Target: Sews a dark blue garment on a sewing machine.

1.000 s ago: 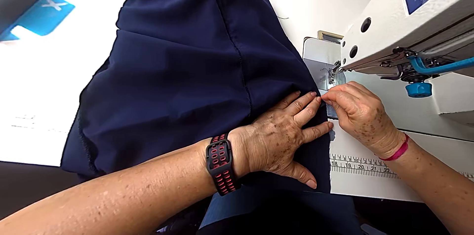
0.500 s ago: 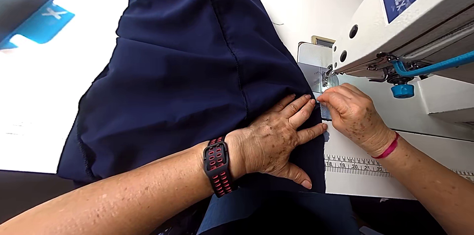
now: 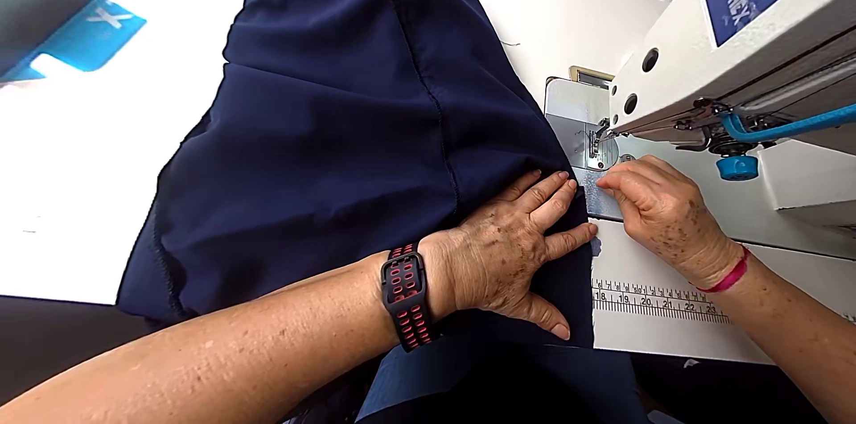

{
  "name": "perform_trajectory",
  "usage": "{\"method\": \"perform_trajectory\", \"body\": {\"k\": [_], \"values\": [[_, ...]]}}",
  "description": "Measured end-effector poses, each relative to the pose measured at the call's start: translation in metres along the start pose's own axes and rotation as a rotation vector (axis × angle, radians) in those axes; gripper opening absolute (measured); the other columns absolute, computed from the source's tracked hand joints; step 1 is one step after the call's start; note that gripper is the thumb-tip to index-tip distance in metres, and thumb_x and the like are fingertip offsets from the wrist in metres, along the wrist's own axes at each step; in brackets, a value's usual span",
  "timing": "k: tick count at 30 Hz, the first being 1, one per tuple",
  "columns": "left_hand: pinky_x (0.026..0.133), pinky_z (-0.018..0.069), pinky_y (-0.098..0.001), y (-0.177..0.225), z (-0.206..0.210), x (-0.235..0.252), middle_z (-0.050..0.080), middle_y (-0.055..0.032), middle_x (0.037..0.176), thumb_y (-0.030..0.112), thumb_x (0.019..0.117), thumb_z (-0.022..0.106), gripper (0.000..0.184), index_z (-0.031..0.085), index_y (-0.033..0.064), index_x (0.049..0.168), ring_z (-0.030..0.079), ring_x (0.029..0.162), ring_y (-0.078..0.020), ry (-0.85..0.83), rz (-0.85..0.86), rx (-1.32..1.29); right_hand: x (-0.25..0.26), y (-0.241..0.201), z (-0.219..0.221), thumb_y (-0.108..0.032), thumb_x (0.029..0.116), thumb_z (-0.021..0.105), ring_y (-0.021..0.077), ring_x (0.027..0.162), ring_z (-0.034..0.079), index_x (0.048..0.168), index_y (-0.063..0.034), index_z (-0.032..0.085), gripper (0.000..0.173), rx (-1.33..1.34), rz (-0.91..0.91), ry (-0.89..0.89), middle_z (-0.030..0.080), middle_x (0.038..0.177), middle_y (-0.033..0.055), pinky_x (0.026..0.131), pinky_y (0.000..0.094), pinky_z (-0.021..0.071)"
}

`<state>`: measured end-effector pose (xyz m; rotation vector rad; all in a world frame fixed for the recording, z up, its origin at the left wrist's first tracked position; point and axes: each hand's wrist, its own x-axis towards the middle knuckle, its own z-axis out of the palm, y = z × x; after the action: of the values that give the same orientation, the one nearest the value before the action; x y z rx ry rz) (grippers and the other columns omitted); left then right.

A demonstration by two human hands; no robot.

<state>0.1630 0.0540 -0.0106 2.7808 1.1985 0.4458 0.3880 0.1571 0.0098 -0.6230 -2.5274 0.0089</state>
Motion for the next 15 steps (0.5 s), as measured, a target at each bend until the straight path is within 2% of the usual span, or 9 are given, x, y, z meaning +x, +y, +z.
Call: {"method": "perform_trajectory", "body": {"k": [3,7,12,15], "values": [[0.122,0.0276,-0.0572,0.000,0.001,0.001,0.037,-0.0261,0.160,0.090,0.0819,0.034,0.097,0.053,0.0252,0.152,0.032,0.151,-0.0415,0.007,0.001,0.005,0.009,-0.010,0.010,0.001,0.0897,0.057,0.0273,0.081,0.070,0.086,-0.0009,0.076,0.019,0.022,-0.011,0.039,0.073,0.086,0.0146,0.071,0.0334,0.0557],[0.122,0.0267,-0.0571,0.000,0.000,0.001,0.038,-0.0264,0.160,0.089,0.0821,0.035,0.096,0.053,0.0251,0.152,0.032,0.151,-0.0417,-0.001,0.000,-0.002,-0.001,-0.003,0.002,0.002,0.0909,0.056,0.0273,0.083,0.070,0.089,-0.0003,0.076,0.021,0.009,0.007,0.007,0.074,0.089,0.0145,0.074,0.0343,0.0564],[0.122,0.0277,-0.0569,0.000,0.002,0.002,0.038,-0.0263,0.160,0.089,0.0818,0.034,0.096,0.054,0.0249,0.151,0.033,0.151,-0.0415,0.016,0.005,0.004,0.008,-0.010,0.010,0.003,0.0892,0.057,0.0277,0.080,0.069,0.086,-0.0006,0.075,0.020,-0.012,0.001,0.035,0.073,0.086,0.0146,0.071,0.0341,0.0555],[0.121,0.0274,-0.0584,0.001,0.003,0.001,0.038,-0.0267,0.159,0.090,0.0823,0.032,0.097,0.052,0.0249,0.152,0.033,0.151,-0.0423,0.015,0.009,0.013,-0.011,-0.001,-0.007,0.001,0.0909,0.056,0.0282,0.082,0.070,0.088,0.0003,0.075,0.020,-0.036,0.041,0.013,0.073,0.088,0.0147,0.072,0.0361,0.0570]]}}
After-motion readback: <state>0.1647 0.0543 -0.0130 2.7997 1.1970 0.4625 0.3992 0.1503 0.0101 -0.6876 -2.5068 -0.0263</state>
